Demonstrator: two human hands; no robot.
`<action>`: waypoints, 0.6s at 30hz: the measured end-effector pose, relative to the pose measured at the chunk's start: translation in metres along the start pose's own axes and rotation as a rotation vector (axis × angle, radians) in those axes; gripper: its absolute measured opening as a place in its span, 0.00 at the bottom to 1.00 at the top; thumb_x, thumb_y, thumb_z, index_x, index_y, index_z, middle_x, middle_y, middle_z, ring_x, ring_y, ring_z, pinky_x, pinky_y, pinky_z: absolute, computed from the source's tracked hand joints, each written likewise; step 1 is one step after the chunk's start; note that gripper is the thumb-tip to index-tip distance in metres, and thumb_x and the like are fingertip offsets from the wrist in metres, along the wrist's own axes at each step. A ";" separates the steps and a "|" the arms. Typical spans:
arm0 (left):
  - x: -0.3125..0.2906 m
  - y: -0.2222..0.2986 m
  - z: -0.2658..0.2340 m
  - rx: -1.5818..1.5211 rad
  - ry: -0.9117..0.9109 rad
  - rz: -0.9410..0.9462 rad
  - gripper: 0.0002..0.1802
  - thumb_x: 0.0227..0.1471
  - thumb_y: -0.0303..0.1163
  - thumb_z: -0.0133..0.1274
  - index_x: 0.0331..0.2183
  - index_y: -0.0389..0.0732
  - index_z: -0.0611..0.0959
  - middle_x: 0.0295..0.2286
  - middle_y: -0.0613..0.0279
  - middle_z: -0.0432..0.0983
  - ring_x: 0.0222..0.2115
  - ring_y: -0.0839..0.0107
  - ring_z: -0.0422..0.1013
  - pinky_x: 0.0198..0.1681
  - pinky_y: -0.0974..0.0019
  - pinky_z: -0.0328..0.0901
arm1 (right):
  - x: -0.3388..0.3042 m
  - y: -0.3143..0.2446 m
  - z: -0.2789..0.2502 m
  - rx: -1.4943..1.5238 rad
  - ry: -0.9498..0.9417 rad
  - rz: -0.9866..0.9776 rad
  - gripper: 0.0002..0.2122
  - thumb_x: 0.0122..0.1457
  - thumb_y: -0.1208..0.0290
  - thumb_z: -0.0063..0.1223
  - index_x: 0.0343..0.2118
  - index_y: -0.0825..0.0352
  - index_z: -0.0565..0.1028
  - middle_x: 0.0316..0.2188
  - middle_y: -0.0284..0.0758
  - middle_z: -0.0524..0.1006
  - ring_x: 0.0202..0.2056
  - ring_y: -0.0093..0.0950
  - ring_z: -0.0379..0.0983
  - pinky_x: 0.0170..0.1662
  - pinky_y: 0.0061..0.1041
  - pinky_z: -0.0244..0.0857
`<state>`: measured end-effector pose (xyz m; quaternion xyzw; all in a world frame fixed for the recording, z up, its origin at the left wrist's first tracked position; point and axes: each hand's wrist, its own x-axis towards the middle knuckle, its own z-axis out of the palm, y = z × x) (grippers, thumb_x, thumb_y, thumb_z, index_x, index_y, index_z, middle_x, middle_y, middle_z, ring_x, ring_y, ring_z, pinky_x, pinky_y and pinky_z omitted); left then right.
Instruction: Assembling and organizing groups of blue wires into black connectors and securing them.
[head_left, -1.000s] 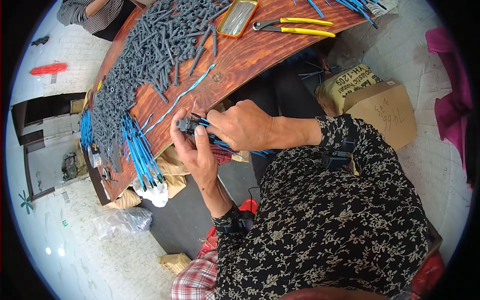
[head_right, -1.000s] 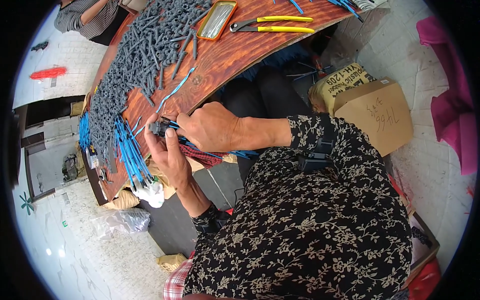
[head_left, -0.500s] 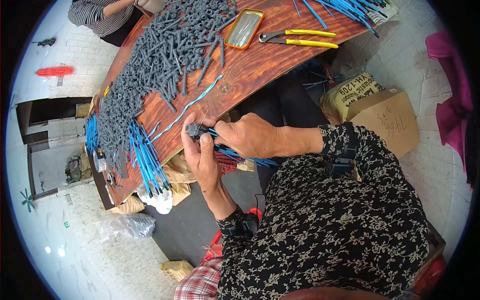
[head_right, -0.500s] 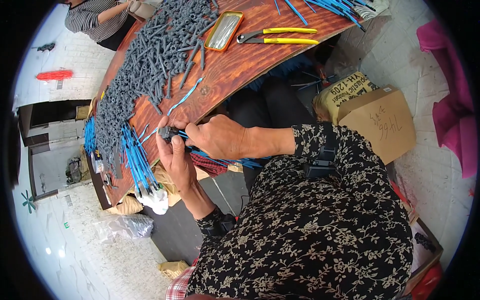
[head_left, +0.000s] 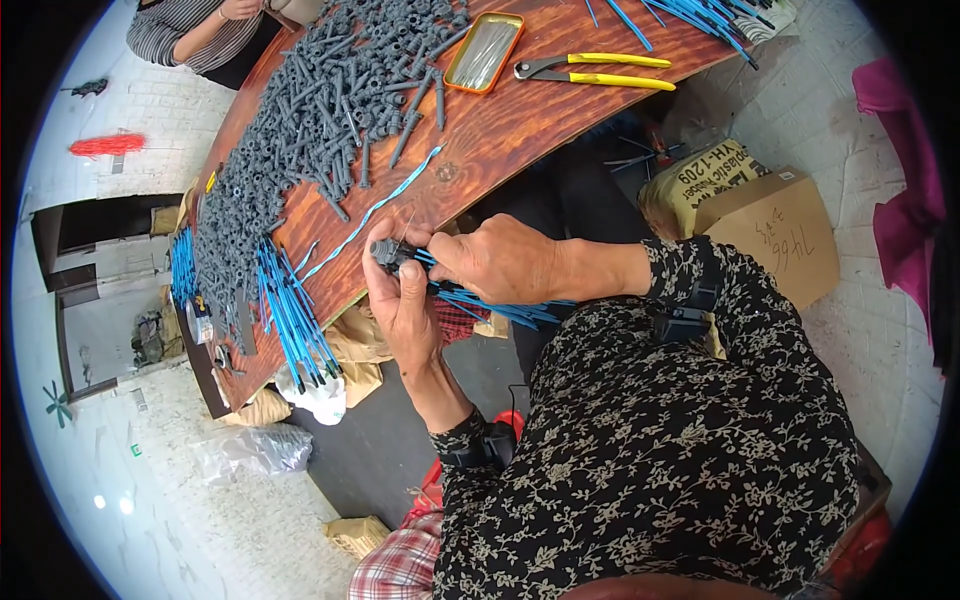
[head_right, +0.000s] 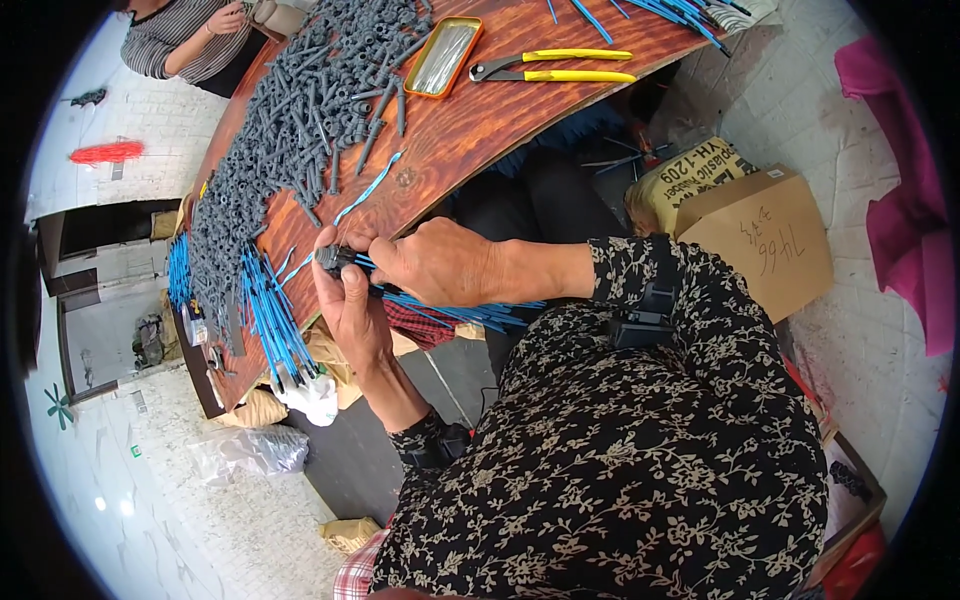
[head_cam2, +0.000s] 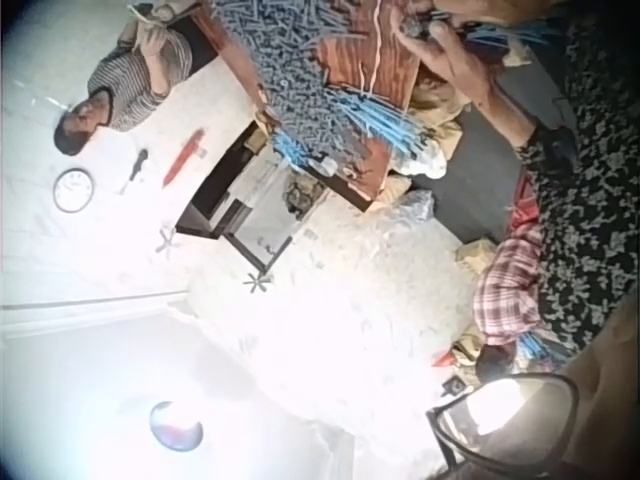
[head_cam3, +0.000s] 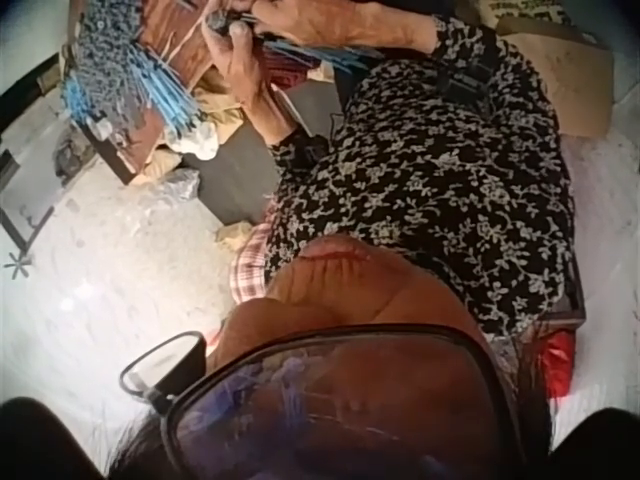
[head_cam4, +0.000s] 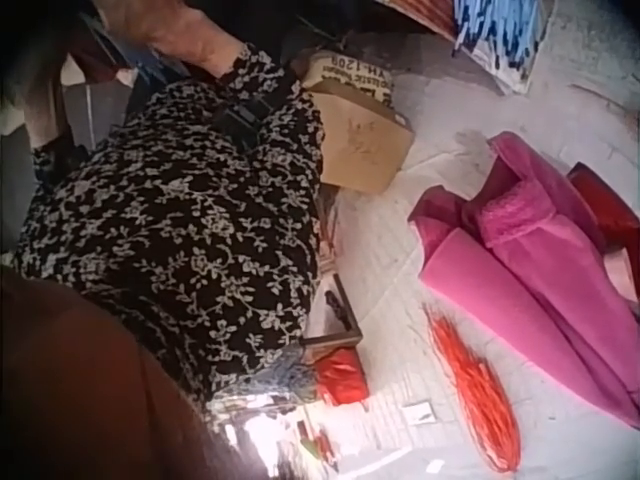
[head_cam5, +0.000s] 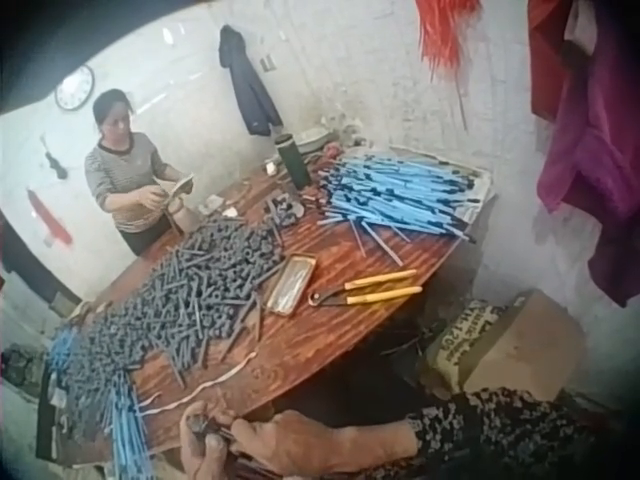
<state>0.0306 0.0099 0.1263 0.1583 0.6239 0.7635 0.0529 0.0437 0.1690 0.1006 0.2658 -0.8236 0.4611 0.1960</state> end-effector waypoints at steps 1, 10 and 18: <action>0.000 -0.001 0.001 0.001 -0.003 0.000 0.32 0.58 0.37 0.56 0.58 0.35 0.63 0.43 0.58 0.71 0.45 0.69 0.67 0.53 0.64 0.61 | -0.001 0.002 0.001 0.002 -0.003 0.000 0.22 0.61 0.64 0.51 0.50 0.77 0.66 0.15 0.44 0.73 0.17 0.42 0.74 0.19 0.39 0.66; -0.002 -0.003 0.003 -0.029 0.020 0.036 0.31 0.58 0.34 0.56 0.58 0.34 0.64 0.43 0.56 0.72 0.44 0.68 0.68 0.52 0.64 0.62 | -0.007 0.008 -0.003 0.128 -0.051 0.031 0.13 0.62 0.62 0.51 0.37 0.70 0.70 0.17 0.46 0.72 0.21 0.47 0.73 0.22 0.41 0.64; -0.006 -0.001 0.004 -0.067 0.009 0.043 0.30 0.58 0.33 0.55 0.58 0.34 0.63 0.43 0.54 0.72 0.45 0.67 0.68 0.52 0.63 0.62 | -0.015 0.006 -0.002 0.240 -0.023 0.126 0.12 0.62 0.62 0.51 0.31 0.66 0.68 0.19 0.45 0.71 0.24 0.49 0.72 0.25 0.44 0.62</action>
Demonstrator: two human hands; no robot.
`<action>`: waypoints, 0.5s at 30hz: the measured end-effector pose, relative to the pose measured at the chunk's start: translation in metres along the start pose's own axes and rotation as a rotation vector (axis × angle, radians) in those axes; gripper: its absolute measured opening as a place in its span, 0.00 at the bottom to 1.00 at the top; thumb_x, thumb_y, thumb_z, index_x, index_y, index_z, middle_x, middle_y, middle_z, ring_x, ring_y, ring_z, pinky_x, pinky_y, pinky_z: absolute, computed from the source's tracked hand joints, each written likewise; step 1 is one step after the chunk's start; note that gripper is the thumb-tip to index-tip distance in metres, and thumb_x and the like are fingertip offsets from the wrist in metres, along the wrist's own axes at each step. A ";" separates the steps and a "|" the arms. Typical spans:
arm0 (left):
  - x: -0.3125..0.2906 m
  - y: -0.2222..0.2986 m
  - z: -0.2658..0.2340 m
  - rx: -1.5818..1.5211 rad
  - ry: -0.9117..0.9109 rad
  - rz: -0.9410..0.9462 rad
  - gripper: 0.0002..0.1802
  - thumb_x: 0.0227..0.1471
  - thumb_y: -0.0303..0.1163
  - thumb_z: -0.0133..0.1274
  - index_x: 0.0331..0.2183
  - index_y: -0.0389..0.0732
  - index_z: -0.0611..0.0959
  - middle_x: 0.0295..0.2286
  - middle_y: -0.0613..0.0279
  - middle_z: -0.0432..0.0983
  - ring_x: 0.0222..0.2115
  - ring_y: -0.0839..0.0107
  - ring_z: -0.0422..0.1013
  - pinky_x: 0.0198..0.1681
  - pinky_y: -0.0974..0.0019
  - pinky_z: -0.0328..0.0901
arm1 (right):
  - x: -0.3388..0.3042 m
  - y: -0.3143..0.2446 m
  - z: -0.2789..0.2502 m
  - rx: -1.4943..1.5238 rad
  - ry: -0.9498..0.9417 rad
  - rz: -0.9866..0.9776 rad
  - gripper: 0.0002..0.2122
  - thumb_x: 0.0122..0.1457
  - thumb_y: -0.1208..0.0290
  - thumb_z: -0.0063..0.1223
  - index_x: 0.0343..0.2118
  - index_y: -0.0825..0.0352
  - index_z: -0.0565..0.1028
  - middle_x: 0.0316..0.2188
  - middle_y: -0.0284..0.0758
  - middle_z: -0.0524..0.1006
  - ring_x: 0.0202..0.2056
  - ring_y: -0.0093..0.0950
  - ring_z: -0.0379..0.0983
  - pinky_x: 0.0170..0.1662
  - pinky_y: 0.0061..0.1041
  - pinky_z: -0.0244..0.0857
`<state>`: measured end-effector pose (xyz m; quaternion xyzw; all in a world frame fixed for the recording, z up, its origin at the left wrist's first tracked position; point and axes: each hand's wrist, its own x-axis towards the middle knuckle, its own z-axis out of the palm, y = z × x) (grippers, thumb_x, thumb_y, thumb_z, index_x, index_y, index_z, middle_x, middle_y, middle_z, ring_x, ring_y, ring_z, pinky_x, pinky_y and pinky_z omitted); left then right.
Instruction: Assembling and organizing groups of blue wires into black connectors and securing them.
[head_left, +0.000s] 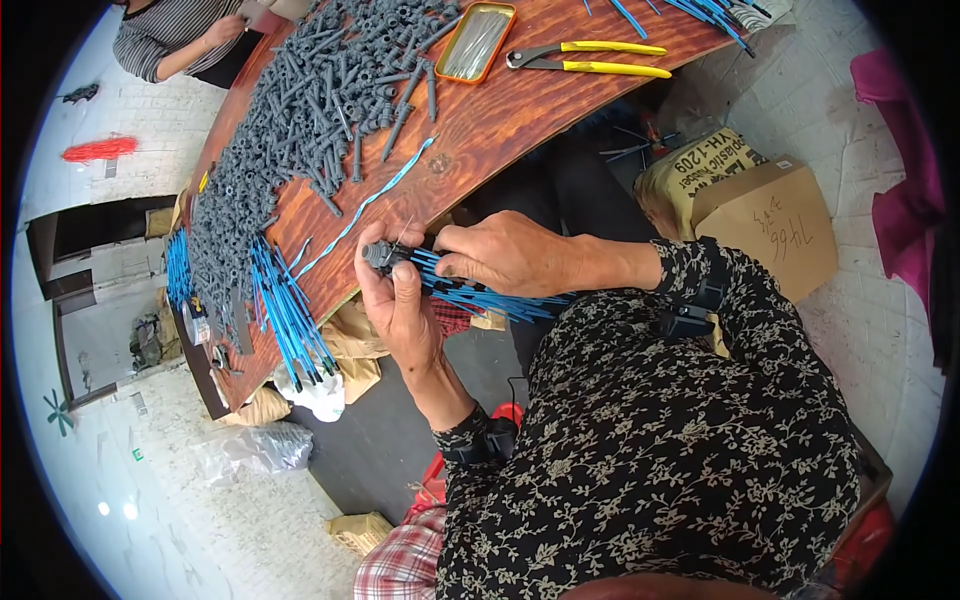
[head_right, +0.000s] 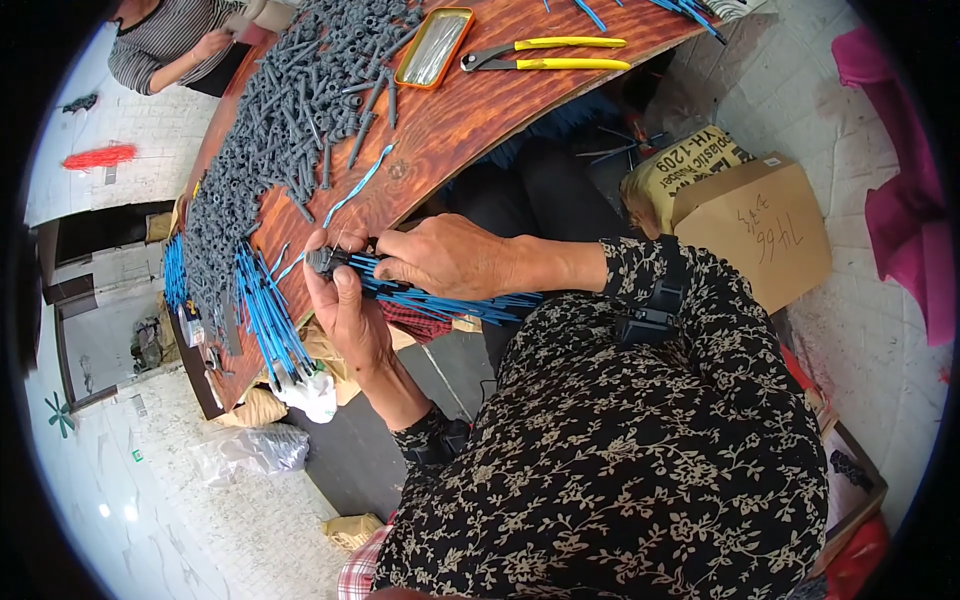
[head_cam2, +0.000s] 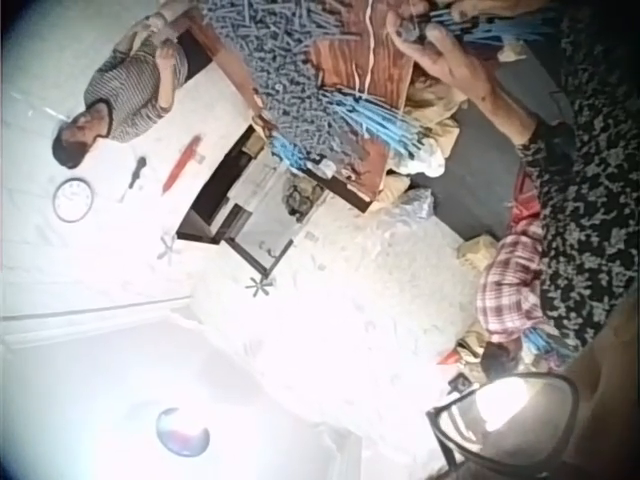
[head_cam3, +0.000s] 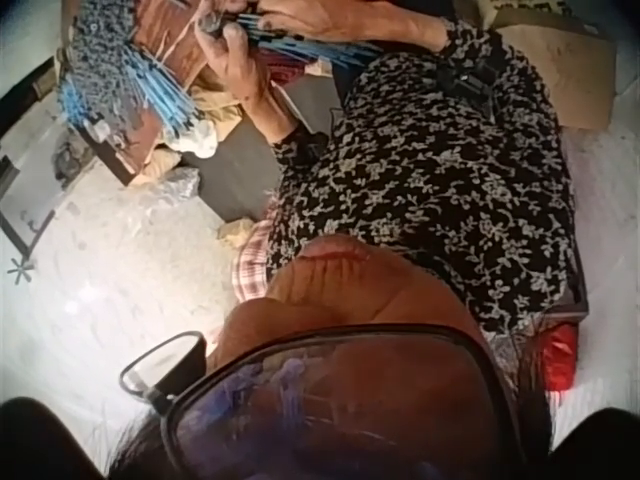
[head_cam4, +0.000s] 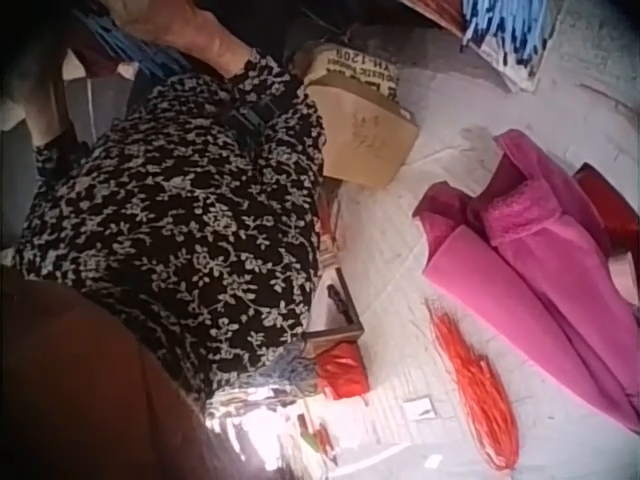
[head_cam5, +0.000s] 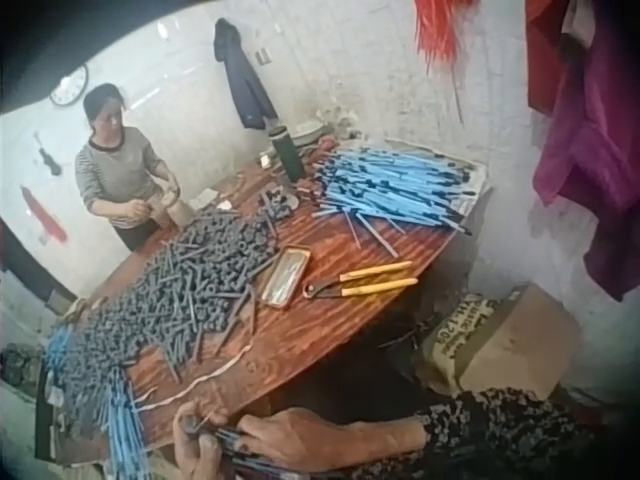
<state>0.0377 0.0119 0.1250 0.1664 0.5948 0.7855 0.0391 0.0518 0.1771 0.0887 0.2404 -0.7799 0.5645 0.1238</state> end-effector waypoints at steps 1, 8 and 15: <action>0.000 -0.001 -0.001 0.003 -0.015 0.008 0.30 0.59 0.34 0.55 0.58 0.34 0.63 0.44 0.54 0.72 0.46 0.66 0.68 0.52 0.62 0.61 | 0.000 0.001 0.000 -0.003 0.009 -0.010 0.11 0.62 0.63 0.51 0.32 0.66 0.68 0.19 0.45 0.71 0.24 0.49 0.72 0.26 0.44 0.62; 0.000 -0.001 -0.006 0.072 -0.081 0.043 0.30 0.59 0.34 0.54 0.58 0.33 0.63 0.44 0.53 0.71 0.47 0.65 0.67 0.54 0.60 0.60 | 0.004 -0.004 -0.006 -0.075 -0.046 -0.001 0.09 0.63 0.65 0.50 0.33 0.66 0.69 0.18 0.44 0.72 0.23 0.48 0.72 0.24 0.43 0.62; -0.004 -0.003 -0.008 0.067 -0.042 0.051 0.31 0.59 0.33 0.54 0.58 0.32 0.62 0.45 0.51 0.72 0.47 0.64 0.67 0.54 0.59 0.60 | 0.004 -0.014 0.000 -0.178 -0.040 -0.024 0.10 0.63 0.65 0.49 0.32 0.67 0.68 0.17 0.44 0.72 0.21 0.47 0.72 0.22 0.43 0.62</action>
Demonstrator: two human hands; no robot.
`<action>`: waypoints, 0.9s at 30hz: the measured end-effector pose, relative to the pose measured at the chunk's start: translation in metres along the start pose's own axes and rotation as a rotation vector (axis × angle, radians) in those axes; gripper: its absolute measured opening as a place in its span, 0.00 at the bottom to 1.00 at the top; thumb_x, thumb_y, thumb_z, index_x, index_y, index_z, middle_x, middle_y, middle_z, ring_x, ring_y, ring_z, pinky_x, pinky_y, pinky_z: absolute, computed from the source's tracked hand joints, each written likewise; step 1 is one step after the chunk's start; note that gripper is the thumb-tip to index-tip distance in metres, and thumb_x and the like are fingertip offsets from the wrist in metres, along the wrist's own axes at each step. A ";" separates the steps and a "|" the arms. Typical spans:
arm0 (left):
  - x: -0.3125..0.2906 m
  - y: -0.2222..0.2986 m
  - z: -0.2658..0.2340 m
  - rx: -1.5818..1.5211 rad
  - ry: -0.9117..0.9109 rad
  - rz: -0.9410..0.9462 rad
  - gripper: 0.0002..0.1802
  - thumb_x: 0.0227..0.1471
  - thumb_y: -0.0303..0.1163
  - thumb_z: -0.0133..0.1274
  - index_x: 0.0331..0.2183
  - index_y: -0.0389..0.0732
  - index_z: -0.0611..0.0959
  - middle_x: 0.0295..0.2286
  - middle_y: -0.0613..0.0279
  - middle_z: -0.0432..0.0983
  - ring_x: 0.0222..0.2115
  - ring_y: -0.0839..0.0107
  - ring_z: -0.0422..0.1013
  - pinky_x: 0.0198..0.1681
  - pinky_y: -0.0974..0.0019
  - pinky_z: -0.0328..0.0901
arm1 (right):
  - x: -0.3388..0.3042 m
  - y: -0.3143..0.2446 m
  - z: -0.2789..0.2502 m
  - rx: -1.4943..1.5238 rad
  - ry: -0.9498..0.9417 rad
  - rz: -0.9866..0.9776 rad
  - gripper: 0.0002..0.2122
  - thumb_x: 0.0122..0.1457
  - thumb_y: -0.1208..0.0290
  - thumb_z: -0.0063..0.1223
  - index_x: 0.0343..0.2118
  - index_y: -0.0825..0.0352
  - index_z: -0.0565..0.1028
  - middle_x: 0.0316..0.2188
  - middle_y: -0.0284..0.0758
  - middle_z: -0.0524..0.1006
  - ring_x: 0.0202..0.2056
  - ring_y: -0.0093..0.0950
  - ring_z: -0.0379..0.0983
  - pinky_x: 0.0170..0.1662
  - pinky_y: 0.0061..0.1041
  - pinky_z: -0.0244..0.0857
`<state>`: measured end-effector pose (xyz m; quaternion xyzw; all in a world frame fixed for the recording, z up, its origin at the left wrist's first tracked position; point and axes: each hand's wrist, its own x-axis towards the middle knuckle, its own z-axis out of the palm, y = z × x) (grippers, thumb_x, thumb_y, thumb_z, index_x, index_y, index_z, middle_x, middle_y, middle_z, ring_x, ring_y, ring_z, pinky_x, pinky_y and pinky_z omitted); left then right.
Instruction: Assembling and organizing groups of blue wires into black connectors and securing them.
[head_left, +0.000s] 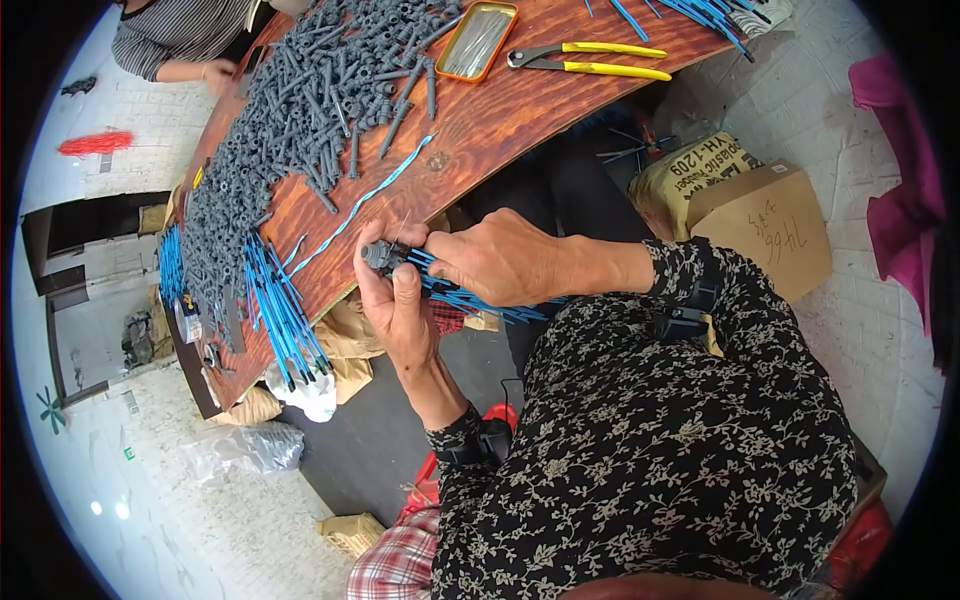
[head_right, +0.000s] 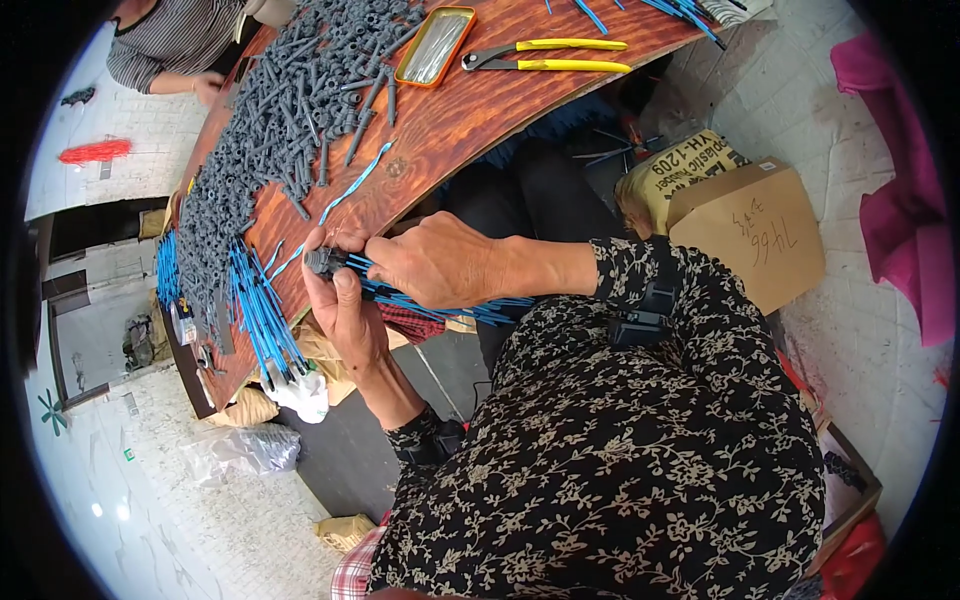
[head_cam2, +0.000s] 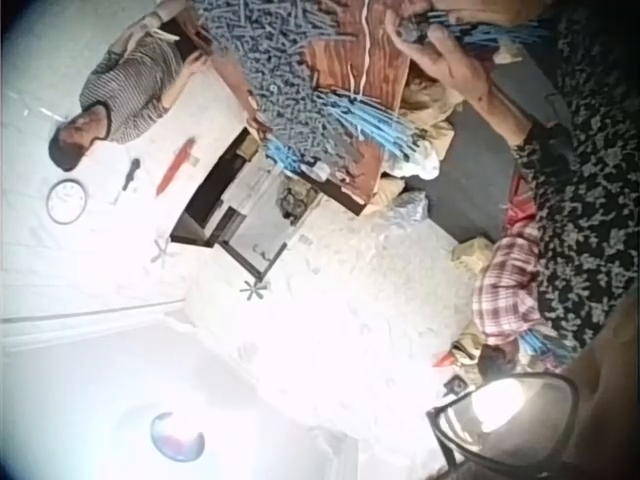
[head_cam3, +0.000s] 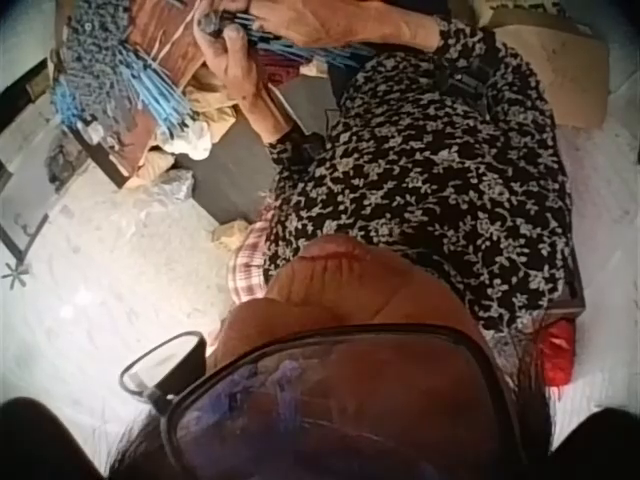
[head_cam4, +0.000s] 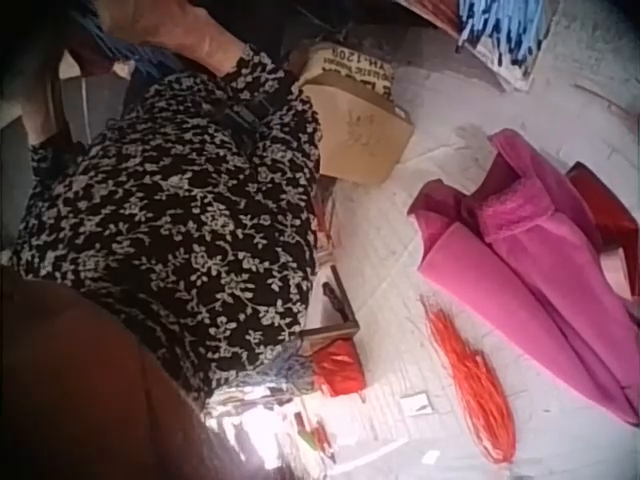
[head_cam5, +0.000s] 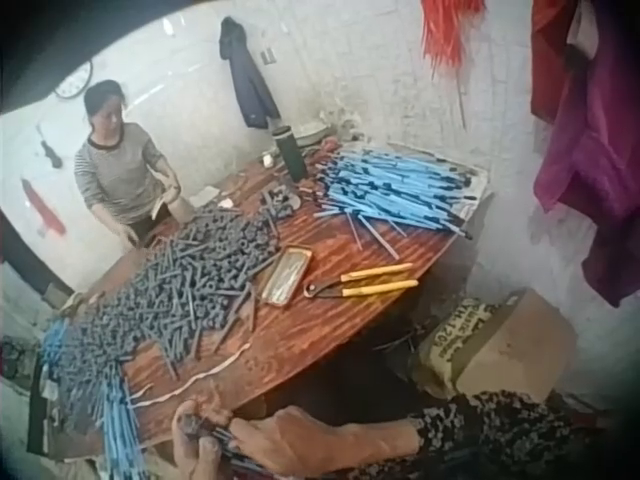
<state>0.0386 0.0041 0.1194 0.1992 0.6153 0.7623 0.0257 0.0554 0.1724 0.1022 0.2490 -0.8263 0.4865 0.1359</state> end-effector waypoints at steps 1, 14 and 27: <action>-0.001 0.000 -0.003 -0.015 0.000 -0.015 0.31 0.59 0.33 0.54 0.58 0.32 0.62 0.45 0.51 0.72 0.47 0.64 0.68 0.54 0.60 0.60 | 0.001 -0.002 -0.001 -0.006 -0.021 0.005 0.11 0.62 0.65 0.49 0.30 0.68 0.67 0.17 0.44 0.73 0.21 0.47 0.73 0.22 0.43 0.63; 0.005 -0.004 -0.009 -0.094 -0.002 -0.049 0.33 0.58 0.34 0.56 0.59 0.33 0.62 0.44 0.53 0.73 0.45 0.67 0.69 0.52 0.65 0.63 | 0.002 0.002 -0.004 -0.058 0.012 -0.055 0.12 0.62 0.62 0.52 0.30 0.65 0.68 0.15 0.42 0.70 0.17 0.44 0.71 0.18 0.39 0.59; 0.008 -0.003 -0.004 -0.014 0.022 -0.034 0.33 0.56 0.32 0.58 0.58 0.33 0.63 0.42 0.58 0.74 0.44 0.70 0.70 0.51 0.66 0.64 | 0.011 0.006 -0.012 -0.035 -0.008 -0.098 0.12 0.60 0.62 0.54 0.38 0.67 0.72 0.16 0.42 0.72 0.19 0.45 0.72 0.20 0.41 0.63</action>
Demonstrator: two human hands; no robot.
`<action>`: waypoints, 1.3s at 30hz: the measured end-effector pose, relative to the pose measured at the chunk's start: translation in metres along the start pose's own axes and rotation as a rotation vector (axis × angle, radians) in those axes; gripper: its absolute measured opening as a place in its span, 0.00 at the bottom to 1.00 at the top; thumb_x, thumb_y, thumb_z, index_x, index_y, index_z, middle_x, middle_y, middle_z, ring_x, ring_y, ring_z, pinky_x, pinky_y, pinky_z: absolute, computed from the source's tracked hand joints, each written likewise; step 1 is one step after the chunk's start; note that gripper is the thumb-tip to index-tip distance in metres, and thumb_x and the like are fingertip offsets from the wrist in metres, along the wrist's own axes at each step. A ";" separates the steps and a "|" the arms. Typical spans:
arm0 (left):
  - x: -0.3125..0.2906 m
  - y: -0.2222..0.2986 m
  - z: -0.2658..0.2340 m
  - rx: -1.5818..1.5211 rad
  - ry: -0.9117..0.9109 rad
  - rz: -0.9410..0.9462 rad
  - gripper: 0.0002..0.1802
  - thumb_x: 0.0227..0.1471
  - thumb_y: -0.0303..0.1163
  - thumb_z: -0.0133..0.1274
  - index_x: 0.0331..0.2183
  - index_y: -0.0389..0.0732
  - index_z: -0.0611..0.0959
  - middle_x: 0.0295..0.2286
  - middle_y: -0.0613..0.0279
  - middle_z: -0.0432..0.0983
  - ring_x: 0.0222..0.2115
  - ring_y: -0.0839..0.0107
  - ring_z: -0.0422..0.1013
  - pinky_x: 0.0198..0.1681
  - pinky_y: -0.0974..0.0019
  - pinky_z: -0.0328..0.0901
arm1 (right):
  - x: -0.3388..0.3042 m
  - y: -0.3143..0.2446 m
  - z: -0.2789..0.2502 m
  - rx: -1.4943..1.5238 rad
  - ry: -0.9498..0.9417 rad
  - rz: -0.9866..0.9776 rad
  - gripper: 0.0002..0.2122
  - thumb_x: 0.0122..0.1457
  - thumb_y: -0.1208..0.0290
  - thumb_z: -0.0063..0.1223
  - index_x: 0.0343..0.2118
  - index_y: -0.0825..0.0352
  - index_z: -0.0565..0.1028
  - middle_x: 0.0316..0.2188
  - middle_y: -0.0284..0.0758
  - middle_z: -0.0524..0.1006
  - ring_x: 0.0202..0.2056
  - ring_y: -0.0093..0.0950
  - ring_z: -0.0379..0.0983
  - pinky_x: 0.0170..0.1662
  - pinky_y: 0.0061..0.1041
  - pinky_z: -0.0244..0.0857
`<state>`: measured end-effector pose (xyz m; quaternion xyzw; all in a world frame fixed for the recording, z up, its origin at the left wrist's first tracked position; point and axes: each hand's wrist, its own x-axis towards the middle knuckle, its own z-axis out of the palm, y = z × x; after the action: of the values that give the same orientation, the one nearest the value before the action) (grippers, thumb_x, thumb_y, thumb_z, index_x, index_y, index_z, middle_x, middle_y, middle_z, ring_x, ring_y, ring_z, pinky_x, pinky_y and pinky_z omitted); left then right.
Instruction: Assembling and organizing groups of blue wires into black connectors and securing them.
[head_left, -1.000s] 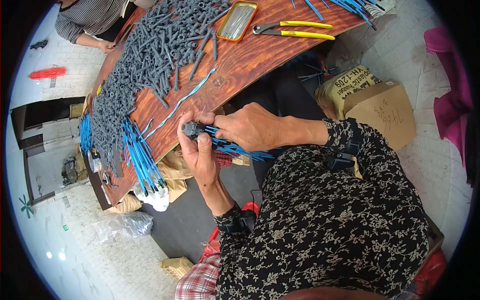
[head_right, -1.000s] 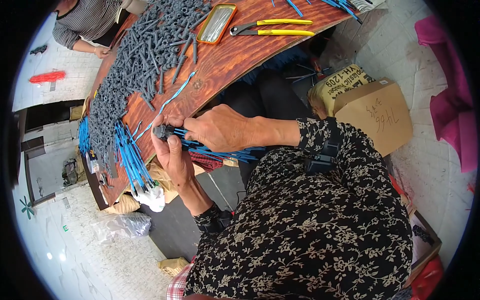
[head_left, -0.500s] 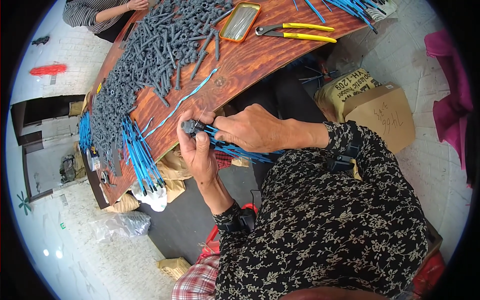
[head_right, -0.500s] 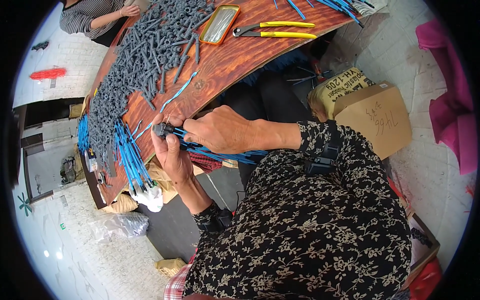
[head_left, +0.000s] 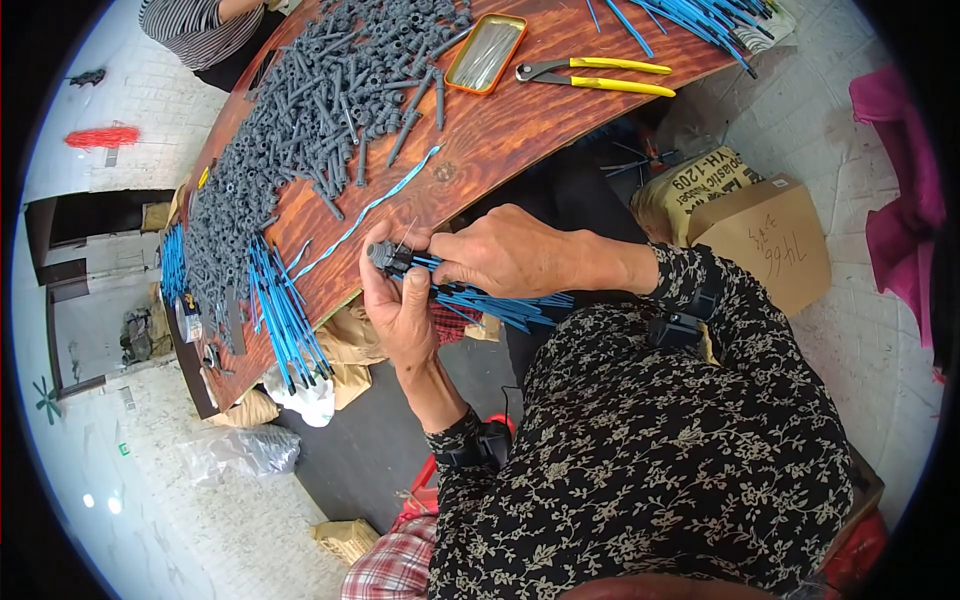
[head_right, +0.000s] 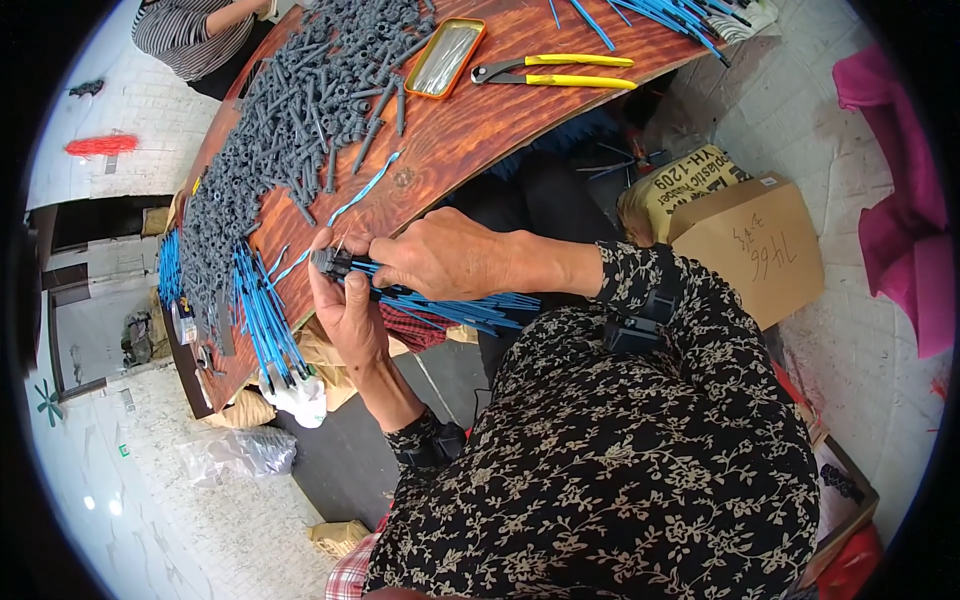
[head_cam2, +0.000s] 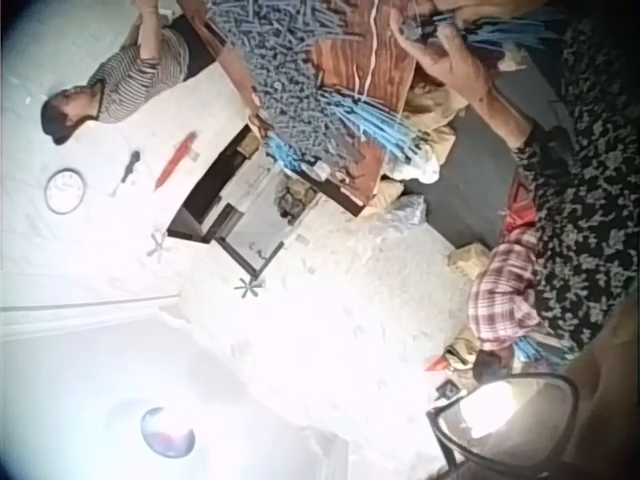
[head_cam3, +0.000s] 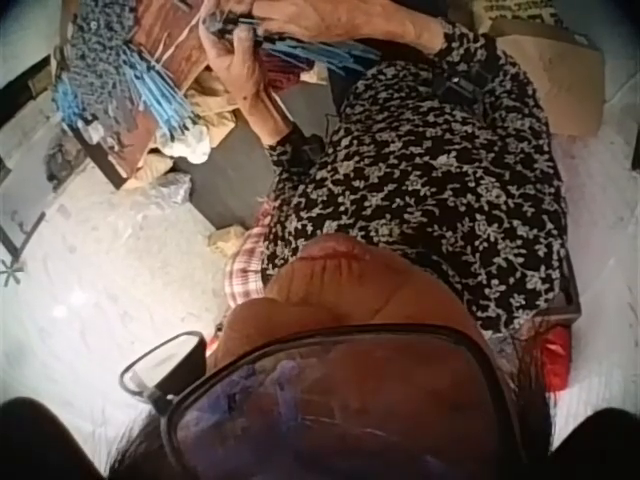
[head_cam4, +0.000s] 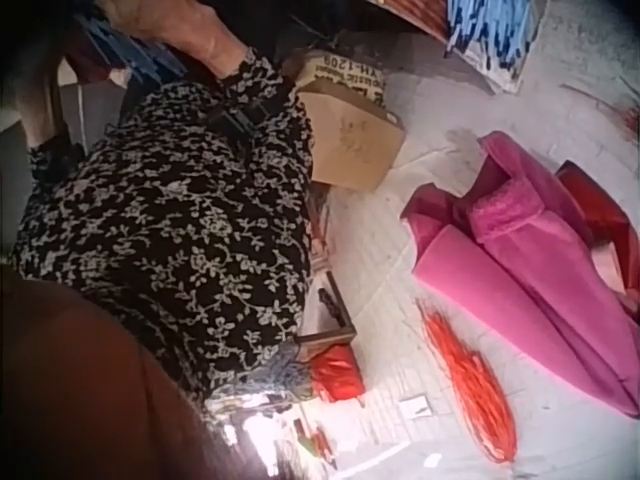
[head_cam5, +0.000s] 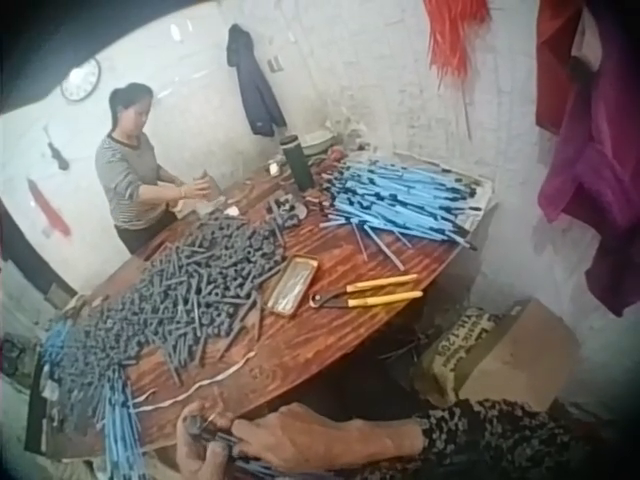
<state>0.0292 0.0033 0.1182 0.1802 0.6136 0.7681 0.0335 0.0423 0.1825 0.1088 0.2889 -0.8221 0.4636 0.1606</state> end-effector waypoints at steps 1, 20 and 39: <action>0.000 -0.001 0.000 0.001 -0.001 -0.002 0.33 0.56 0.32 0.58 0.58 0.33 0.63 0.42 0.58 0.74 0.44 0.70 0.70 0.51 0.66 0.64 | 0.001 0.000 0.001 -0.001 -0.005 0.018 0.12 0.60 0.62 0.54 0.38 0.67 0.72 0.16 0.42 0.72 0.19 0.45 0.72 0.21 0.41 0.63; -0.008 0.003 0.000 -0.006 -0.016 0.058 0.30 0.55 0.32 0.58 0.55 0.32 0.66 0.41 0.52 0.74 0.46 0.62 0.68 0.54 0.57 0.60 | -0.002 -0.004 0.006 0.088 -0.027 0.064 0.11 0.61 0.64 0.50 0.27 0.66 0.75 0.18 0.45 0.74 0.22 0.46 0.75 0.25 0.43 0.66; -0.009 0.005 0.012 0.075 -0.008 0.084 0.34 0.57 0.37 0.56 0.57 0.29 0.62 0.38 0.55 0.74 0.45 0.62 0.68 0.55 0.56 0.60 | -0.009 -0.014 0.015 -0.125 0.098 -0.005 0.19 0.57 0.68 0.53 0.52 0.68 0.70 0.18 0.41 0.76 0.16 0.39 0.74 0.18 0.36 0.66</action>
<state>0.0422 0.0104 0.1227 0.2101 0.6336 0.7445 -0.0030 0.0579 0.1666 0.1052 0.2574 -0.8397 0.4247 0.2196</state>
